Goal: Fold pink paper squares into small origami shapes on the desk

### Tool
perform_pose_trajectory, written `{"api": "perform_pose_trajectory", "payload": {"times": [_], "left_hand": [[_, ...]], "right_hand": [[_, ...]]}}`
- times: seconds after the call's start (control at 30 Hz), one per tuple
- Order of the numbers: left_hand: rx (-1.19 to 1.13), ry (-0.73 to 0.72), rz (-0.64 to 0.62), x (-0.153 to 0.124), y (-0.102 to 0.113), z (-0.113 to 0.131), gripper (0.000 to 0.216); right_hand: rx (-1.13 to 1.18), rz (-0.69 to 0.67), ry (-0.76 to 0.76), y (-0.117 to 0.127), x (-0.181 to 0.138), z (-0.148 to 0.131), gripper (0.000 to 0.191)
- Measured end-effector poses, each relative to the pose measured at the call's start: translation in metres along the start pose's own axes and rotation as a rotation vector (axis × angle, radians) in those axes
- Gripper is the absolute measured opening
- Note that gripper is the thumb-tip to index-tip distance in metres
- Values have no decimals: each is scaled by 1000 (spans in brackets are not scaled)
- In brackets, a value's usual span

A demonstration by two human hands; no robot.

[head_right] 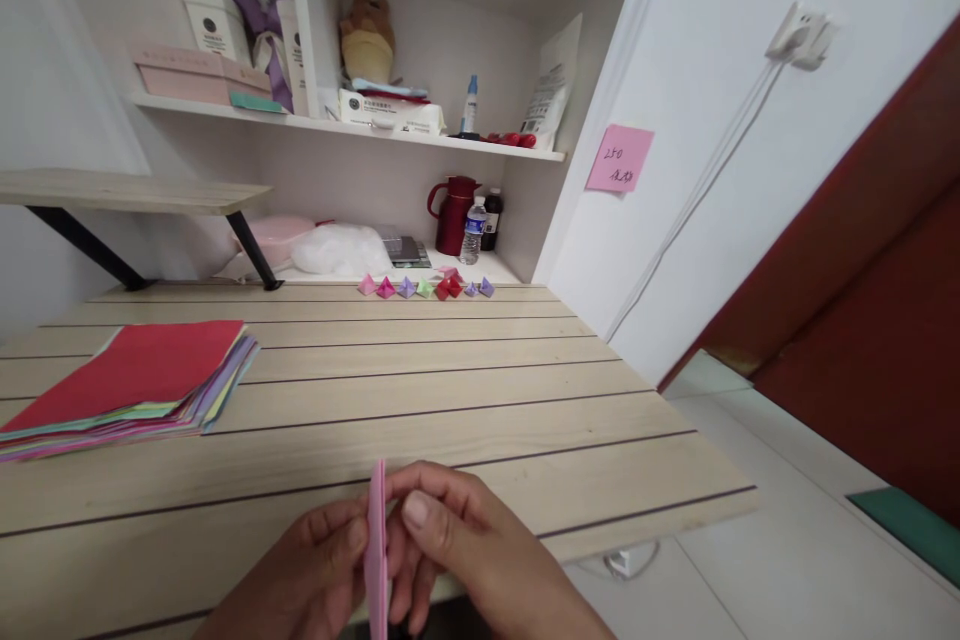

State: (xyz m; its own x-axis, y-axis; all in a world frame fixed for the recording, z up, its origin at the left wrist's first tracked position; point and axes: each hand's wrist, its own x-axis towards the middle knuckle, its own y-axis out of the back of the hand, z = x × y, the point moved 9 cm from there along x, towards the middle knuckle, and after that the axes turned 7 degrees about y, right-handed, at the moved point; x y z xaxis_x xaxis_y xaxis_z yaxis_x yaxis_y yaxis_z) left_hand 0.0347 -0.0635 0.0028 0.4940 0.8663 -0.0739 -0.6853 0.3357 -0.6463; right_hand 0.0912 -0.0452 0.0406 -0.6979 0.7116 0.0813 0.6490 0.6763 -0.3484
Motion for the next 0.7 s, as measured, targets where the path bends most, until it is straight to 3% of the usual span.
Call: {"api": "perform_pose_trajectory", "payload": {"times": [0.3,0.53,0.7], "left_hand": [[43,28,22,-3,0,1,39],[70,18,20,-3,-1,3,40],[-47,-27,184,0,20,-4,30]], "right_hand": [[-43,-22,-32,0,-1,-1,31],[-87,-19,-46,2,-2,4,33],[-224,72,-28,14,-3,1,29]]}}
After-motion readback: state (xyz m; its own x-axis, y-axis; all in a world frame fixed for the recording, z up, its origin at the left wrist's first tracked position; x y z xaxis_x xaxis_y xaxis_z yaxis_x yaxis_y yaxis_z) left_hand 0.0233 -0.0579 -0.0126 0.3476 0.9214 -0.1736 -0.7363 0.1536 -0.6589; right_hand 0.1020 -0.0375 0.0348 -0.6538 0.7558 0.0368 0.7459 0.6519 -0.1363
